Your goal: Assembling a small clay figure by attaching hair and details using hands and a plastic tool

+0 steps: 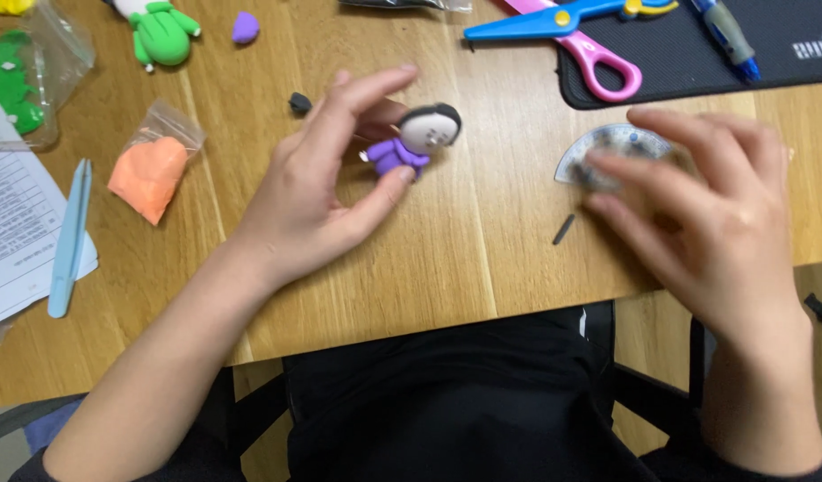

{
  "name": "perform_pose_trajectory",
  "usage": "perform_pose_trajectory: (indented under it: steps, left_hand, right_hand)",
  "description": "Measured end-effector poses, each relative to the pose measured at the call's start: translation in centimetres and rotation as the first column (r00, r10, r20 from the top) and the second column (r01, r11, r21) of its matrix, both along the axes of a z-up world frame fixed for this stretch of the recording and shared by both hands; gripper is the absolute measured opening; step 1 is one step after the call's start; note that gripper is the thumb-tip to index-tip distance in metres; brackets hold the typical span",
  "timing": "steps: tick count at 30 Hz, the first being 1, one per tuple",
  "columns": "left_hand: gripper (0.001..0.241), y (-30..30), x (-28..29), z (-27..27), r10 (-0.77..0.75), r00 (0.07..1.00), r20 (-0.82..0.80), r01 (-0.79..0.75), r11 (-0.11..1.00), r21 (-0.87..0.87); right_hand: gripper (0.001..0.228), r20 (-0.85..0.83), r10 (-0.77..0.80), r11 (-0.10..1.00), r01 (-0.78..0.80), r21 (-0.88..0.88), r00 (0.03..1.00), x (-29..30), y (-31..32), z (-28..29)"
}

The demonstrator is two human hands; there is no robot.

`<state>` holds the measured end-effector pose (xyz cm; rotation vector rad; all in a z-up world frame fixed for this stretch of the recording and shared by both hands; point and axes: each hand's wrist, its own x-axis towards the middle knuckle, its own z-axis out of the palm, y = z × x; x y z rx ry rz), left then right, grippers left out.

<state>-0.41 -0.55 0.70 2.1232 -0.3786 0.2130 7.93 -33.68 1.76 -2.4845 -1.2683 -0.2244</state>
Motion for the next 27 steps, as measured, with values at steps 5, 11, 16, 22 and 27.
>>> perform_pose_trajectory:
  steps: [5,11,16,22,27]
  left_hand:
    - [0.057,0.0,-0.4,-0.1,-0.058,0.997,0.053,0.058,0.998,0.003]
    - [0.047,-0.3,-0.6,-0.1,-0.136,0.977,0.163,0.139,0.990,-0.010]
    - [0.040,-0.7,-0.5,-0.1,-0.198,0.944,0.265,0.204,0.979,0.007]
    - [0.032,-1.3,-0.6,1.0,-0.230,0.934,0.274,0.244,0.970,-0.017]
    - [0.032,-1.3,-0.8,1.1,-0.213,0.941,0.262,0.229,0.973,-0.033]
  right_hand:
    - [0.025,-0.050,0.117,0.992,-0.120,-0.045,0.992,-0.7,0.7,1.2]
    - [0.011,-0.072,0.110,0.993,-0.113,-0.032,0.991,0.0,1.1,0.5]
    - [0.015,-0.267,0.164,0.986,-0.161,0.035,0.950,0.5,1.6,1.1]
    - [0.013,-0.761,0.138,0.833,0.341,0.436,0.634,-2.4,4.2,1.4]
    - [0.011,-0.848,0.422,0.628,0.572,0.528,0.319,-3.0,8.1,0.5]
